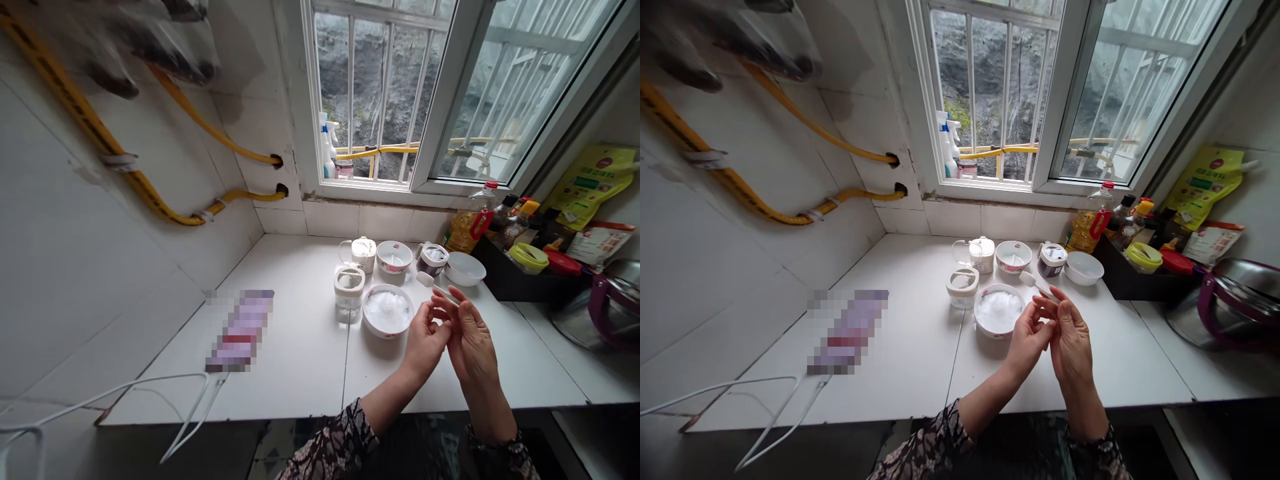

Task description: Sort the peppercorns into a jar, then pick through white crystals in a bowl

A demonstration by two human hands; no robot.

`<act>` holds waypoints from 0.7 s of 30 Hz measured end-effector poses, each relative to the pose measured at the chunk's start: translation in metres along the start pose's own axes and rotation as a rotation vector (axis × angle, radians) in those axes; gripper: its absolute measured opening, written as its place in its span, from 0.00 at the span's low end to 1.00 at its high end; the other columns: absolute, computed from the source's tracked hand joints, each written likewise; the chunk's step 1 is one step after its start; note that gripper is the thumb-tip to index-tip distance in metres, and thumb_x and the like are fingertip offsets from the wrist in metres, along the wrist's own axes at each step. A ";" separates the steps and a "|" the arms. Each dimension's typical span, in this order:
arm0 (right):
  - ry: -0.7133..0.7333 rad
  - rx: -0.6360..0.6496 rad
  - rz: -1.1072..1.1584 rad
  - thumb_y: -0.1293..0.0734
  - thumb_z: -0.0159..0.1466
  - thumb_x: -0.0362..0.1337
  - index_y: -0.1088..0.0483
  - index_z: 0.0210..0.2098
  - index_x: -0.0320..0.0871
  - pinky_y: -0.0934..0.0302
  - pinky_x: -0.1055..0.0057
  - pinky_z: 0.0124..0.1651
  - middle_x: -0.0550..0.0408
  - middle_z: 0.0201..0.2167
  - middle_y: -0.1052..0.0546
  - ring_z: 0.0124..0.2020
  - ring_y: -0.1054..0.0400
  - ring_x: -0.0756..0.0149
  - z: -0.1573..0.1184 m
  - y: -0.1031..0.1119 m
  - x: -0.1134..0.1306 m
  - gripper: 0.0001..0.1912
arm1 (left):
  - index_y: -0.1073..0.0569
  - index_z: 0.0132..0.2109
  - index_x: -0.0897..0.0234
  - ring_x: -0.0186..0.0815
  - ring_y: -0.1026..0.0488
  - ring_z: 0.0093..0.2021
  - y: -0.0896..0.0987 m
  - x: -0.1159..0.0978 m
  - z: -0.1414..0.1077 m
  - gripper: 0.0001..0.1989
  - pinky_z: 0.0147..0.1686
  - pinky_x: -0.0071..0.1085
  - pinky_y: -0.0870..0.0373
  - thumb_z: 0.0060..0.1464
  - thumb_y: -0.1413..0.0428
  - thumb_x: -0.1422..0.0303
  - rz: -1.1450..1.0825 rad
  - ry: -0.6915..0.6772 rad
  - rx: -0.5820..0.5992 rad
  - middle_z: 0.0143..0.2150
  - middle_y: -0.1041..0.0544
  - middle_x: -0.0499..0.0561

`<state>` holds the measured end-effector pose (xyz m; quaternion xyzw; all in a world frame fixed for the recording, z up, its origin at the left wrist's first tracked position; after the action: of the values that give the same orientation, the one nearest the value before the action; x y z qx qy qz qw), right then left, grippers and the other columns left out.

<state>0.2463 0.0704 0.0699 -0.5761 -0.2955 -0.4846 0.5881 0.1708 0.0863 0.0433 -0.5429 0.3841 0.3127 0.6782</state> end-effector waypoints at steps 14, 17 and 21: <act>0.169 -0.057 -0.127 0.26 0.57 0.49 0.23 0.31 0.47 0.34 0.65 0.46 0.61 0.21 0.27 0.28 0.31 0.68 0.026 0.007 0.030 0.13 | 0.36 0.58 0.60 0.26 0.31 0.30 0.012 -0.027 -0.034 0.26 0.23 0.21 0.35 0.51 0.46 0.76 0.368 -0.150 0.075 0.56 0.29 0.57; 0.177 0.062 -0.302 0.29 0.61 0.49 0.25 0.33 0.45 0.35 0.65 0.42 0.59 0.21 0.30 0.30 0.32 0.65 0.042 -0.009 0.032 0.13 | 0.32 0.51 0.65 0.27 0.32 0.25 0.017 -0.061 -0.061 0.14 0.26 0.24 0.34 0.58 0.49 0.77 0.764 -0.590 0.191 0.37 0.23 0.51; 0.162 0.288 -0.534 0.34 0.65 0.49 0.27 0.38 0.44 0.39 0.68 0.36 0.57 0.25 0.30 0.30 0.34 0.65 0.062 -0.042 0.025 0.14 | 0.30 0.45 0.71 0.30 0.37 0.21 0.020 -0.088 -0.088 0.09 0.20 0.29 0.44 0.63 0.53 0.79 1.381 -1.062 0.332 0.23 0.31 0.46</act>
<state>0.2299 0.1297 0.1185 -0.3486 -0.4541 -0.6194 0.5373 0.0929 0.0044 0.0993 0.1322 0.3010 0.8031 0.4970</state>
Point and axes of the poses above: each hand's wrist, its own z-axis towards the middle knuckle, its own y-axis out of the back of the hand, x = y × z, the point moved 9 cm from there along z, towards the middle knuckle
